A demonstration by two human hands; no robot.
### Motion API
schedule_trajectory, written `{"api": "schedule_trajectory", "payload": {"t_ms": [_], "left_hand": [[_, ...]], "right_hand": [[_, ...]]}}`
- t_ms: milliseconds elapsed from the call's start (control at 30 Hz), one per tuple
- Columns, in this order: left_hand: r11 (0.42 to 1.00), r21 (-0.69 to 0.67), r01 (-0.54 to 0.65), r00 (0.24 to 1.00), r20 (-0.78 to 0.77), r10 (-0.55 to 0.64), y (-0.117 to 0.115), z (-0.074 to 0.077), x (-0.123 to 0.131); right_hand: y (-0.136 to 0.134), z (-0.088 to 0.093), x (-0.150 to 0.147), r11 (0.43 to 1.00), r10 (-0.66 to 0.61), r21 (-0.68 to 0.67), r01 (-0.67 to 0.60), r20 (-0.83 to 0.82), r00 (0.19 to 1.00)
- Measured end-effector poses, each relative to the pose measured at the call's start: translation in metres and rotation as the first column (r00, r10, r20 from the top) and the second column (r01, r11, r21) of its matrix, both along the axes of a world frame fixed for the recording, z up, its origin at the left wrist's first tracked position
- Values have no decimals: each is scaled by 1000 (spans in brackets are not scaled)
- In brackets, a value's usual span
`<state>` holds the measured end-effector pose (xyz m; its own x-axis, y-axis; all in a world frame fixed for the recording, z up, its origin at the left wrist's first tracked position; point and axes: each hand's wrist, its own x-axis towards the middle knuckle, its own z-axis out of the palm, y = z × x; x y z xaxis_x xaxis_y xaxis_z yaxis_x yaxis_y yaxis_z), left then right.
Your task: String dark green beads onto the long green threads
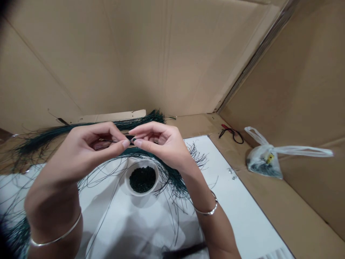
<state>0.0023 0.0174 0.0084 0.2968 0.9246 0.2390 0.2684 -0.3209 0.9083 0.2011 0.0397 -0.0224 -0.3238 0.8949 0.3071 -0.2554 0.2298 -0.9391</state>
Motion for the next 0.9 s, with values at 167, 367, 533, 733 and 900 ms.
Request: {"api": "schedule_trajectory", "payload": {"t_ms": [167,367,533,733,900], "left_hand": [[1000,11,-19,1000,-10,19,0,0,1],[979,157,-127,980,-133,148,1,-5,2],[949,265,-172,944,-231,236,2,-6,2],[937,318,-145,942,-246,229,1,-5,2],[933,325,-155,958,-181,222,2,-4,2]], "right_hand": [[-3,4,1,999,-3,-53,6,62,998],[-3,5,0,998,-22,-50,28,116,993],[-6,8,2,998,-66,-7,68,144,987],[-10,11,4,998,-53,-19,56,147,988],[-5,9,7,995,-95,45,88,202,975]]}}
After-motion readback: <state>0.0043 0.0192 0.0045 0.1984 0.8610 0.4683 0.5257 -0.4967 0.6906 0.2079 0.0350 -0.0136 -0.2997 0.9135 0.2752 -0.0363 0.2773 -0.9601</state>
